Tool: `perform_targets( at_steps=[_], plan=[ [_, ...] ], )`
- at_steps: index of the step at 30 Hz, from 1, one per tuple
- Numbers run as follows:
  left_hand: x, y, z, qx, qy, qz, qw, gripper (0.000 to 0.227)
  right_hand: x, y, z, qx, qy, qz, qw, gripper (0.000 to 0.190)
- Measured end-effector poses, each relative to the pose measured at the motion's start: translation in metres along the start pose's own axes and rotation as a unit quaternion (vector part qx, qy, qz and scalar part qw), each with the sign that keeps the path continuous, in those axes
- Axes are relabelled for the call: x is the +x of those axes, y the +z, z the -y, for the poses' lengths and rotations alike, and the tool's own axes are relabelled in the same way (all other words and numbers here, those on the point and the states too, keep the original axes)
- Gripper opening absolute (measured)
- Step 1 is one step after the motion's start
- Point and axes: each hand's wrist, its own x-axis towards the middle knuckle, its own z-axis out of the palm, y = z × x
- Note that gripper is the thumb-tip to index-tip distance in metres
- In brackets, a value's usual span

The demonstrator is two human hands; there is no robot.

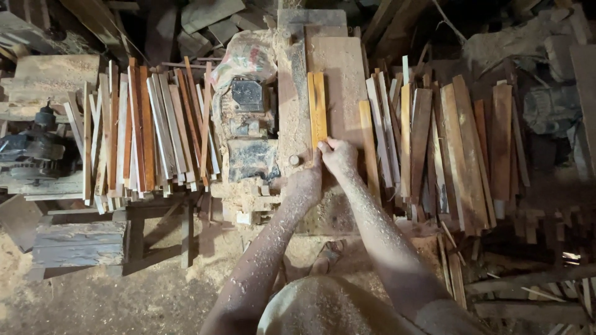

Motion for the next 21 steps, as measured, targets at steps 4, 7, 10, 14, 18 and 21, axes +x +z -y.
perform_targets(
  at_steps=[4,7,10,14,18,21],
  plan=[
    [0.002,0.005,-0.002,-0.013,0.0,-0.043,0.999,0.091,-0.004,-0.007,0.011,0.003,-0.055,-0.021,0.998,0.046],
    [-0.022,0.023,-0.008,-0.021,0.009,-0.07,0.997,0.09,-0.052,-0.027,0.019,0.014,-0.076,-0.023,0.997,0.045],
    [-0.043,0.089,-0.005,-0.156,0.005,-0.058,0.986,0.082,-0.118,-0.027,-0.017,0.018,-0.052,0.005,0.998,0.05],
    [-0.119,0.094,-0.025,-0.432,-0.021,-0.014,0.902,0.044,-0.2,-0.056,-0.028,0.108,0.041,0.072,0.991,0.075],
    [-0.088,0.116,-0.03,-0.507,-0.018,0.033,0.861,0.054,-0.196,-0.071,-0.046,0.22,0.049,-0.011,0.974,0.061],
    [-0.068,0.1,-0.059,-0.387,0.059,0.005,0.92,0.046,-0.185,-0.095,-0.051,0.193,0.007,-0.111,0.975,0.052]
  ],
)
